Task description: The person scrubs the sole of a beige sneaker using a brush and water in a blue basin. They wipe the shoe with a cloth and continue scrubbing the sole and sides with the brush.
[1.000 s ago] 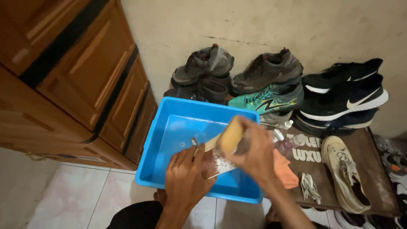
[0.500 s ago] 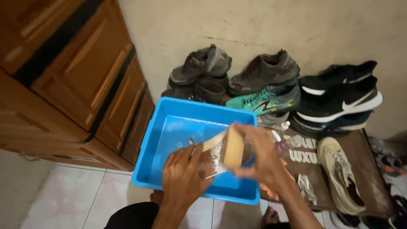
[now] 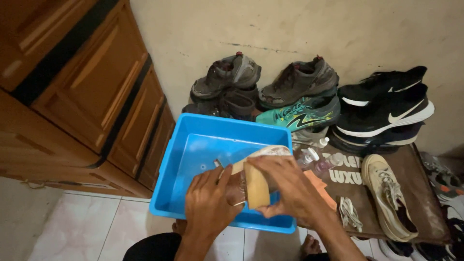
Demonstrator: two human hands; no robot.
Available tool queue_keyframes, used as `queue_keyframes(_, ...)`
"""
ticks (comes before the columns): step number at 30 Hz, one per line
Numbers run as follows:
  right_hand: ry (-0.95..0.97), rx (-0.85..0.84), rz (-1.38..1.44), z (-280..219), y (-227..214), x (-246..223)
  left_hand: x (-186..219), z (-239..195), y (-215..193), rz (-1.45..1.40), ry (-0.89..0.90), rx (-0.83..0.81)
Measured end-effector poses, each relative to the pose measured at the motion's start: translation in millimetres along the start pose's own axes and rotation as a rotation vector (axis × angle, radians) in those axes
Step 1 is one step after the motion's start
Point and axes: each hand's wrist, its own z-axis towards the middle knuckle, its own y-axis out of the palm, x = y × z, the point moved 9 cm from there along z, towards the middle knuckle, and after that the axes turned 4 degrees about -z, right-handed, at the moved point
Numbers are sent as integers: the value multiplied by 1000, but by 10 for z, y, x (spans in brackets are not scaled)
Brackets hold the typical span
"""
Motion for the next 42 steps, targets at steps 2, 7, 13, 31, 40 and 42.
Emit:
queue_keyframes(2,20,46,-33,-26,-23,241,3,23,-35,1,0,20)
queue_keyframes(7,94,187,-129,-139,-146,968,-8,10,-65,24,31,65)
queue_keyframes(13,327,302,-36,-200,-349,1230,28,19,-185,41,24,100)
queue_keyframes(31,329,610,-47,-184,-309,637,-151,-62,-219,102,-146,233)
queue_keyframes(40,282,443,-156,-250,-43,330,-155,-63,-198,60,-149,207)
queue_keyframes(42,491,353,-117,-313,-55,630,-126,-60,-234,72,-128,248)
